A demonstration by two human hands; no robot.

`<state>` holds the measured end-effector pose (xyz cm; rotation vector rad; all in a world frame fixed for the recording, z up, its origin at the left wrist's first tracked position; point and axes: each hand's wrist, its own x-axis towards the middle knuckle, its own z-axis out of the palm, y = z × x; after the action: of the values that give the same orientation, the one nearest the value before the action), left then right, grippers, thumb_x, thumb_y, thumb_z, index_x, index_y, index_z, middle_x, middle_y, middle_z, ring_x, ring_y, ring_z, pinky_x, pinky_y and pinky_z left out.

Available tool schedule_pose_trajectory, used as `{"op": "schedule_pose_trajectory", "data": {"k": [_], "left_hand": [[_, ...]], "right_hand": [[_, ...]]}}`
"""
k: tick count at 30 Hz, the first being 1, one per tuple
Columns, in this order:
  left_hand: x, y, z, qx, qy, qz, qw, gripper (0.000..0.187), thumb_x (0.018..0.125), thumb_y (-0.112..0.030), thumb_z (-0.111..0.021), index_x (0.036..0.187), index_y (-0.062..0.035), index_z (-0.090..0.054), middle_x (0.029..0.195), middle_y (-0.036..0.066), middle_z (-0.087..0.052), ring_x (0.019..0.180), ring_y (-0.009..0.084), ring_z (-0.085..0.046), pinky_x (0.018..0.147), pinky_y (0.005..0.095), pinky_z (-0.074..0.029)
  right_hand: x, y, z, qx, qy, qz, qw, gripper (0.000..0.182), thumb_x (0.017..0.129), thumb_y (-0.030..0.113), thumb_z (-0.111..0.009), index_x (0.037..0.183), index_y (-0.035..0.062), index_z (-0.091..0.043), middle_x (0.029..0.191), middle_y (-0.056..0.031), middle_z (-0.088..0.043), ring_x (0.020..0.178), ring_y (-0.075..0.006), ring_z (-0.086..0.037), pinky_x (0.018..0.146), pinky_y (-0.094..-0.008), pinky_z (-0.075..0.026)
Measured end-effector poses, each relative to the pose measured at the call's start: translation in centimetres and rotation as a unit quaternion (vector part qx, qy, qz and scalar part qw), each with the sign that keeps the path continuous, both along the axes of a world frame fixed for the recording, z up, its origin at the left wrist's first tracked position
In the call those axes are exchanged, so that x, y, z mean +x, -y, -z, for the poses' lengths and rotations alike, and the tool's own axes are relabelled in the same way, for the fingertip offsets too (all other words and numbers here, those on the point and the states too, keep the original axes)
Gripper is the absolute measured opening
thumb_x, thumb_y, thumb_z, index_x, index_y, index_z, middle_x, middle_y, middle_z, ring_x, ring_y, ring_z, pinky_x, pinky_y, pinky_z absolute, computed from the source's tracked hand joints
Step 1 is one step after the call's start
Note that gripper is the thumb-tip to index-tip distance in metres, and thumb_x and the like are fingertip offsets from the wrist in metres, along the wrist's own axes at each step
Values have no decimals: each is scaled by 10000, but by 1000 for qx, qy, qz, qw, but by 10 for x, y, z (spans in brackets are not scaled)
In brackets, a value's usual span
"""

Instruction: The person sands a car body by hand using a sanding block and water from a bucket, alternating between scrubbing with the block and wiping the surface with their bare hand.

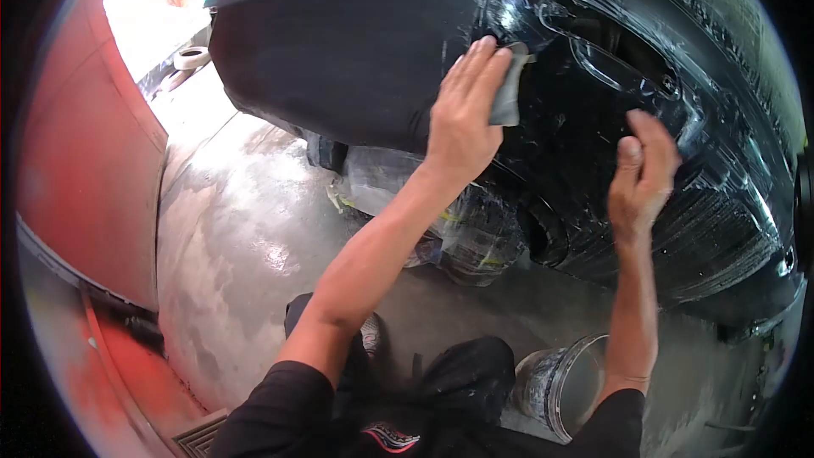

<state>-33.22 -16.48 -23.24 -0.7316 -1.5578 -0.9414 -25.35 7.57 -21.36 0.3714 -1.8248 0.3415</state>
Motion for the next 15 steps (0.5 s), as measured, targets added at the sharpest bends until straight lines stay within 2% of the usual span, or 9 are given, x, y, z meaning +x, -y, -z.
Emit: {"op": "schedule_pose_trajectory", "data": {"k": [1, 3, 4, 6, 8, 11, 14, 15], "left_hand": [[-9, -5, 1, -36, -23, -20, 999, 599, 828, 121, -582, 1417, 17, -561, 1475, 233, -552, 1393, 396, -514, 1168, 495, -401], [-24, -22, 32, -109, -9, -45, 993, 729, 772, 83, -586, 1488, 33, -459, 1558, 254, -441, 1485, 422, -378, 1219, 535, -306], [-29, -27, 59, -157, 0, -93, 983, 602, 902, -47, -525, 1486, 69, -438, 1566, 281, -421, 1473, 455, -385, 1203, 543, -324], [-19, -32, 107, -187, 58, -126, 972, 615, 903, -48, -520, 1500, 68, -429, 1581, 278, -406, 1500, 441, -350, 1219, 543, -289], [-12, -37, 125, -189, 93, -124, 970, 629, 898, -40, -511, 1510, 73, -422, 1618, 273, -356, 1535, 432, -290, 1235, 547, -242], [-27, -37, 110, -189, 43, -112, 975, 679, 848, 7, -555, 1510, 67, -414, 1598, 302, -359, 1523, 467, -292, 1220, 576, -248], [-38, -49, 60, -131, -5, -101, 986, 645, 858, 15, -572, 1490, 66, -448, 1580, 300, -392, 1513, 464, -313, 1208, 554, -291], [-39, -49, 57, -132, -5, -97, 986, 641, 851, 28, -579, 1481, 65, -464, 1570, 294, -412, 1504, 459, -333, 1205, 549, -298]], "right_hand": [[-9, -19, -9, 69, -64, 80, 992, 389, 1059, 325, -569, 1349, 85, -665, 1349, -136, -625, 1326, -312, -521, 1139, -444, -342], [-29, -49, -15, 104, -81, 170, 977, 505, 1086, 442, -474, 1454, 116, -593, 1519, -149, -475, 1442, -330, -390, 1203, -477, -259], [-38, -61, -15, 116, -81, 188, 972, 532, 1089, 470, -444, 1482, 132, -563, 1550, -149, -439, 1457, -336, -369, 1214, -491, -242], [-49, -75, -8, 137, -76, 216, 964, 574, 1089, 516, -400, 1535, 169, -501, 1604, -143, -373, 1486, -348, -324, 1231, -517, -216], [-60, -86, 6, 148, -82, 224, 960, 616, 1080, 569, -366, 1587, 225, -423, 1649, -108, -312, 1516, -362, -260, 1238, -538, -195], [-70, -92, 14, 142, -113, 227, 957, 627, 1068, 614, -348, 1553, 242, -484, 1652, -51, -326, 1504, -347, -277, 1232, -520, -190], [-74, -93, 15, 138, -129, 213, 959, 611, 1069, 609, -345, 1543, 257, -501, 1645, -53, -342, 1496, -328, -290, 1228, -506, -192], [-75, -92, 14, 138, -134, 207, 959, 610, 1070, 609, -343, 1544, 260, -500, 1643, -55, -345, 1497, -325, -290, 1228, -503, -192]]}}
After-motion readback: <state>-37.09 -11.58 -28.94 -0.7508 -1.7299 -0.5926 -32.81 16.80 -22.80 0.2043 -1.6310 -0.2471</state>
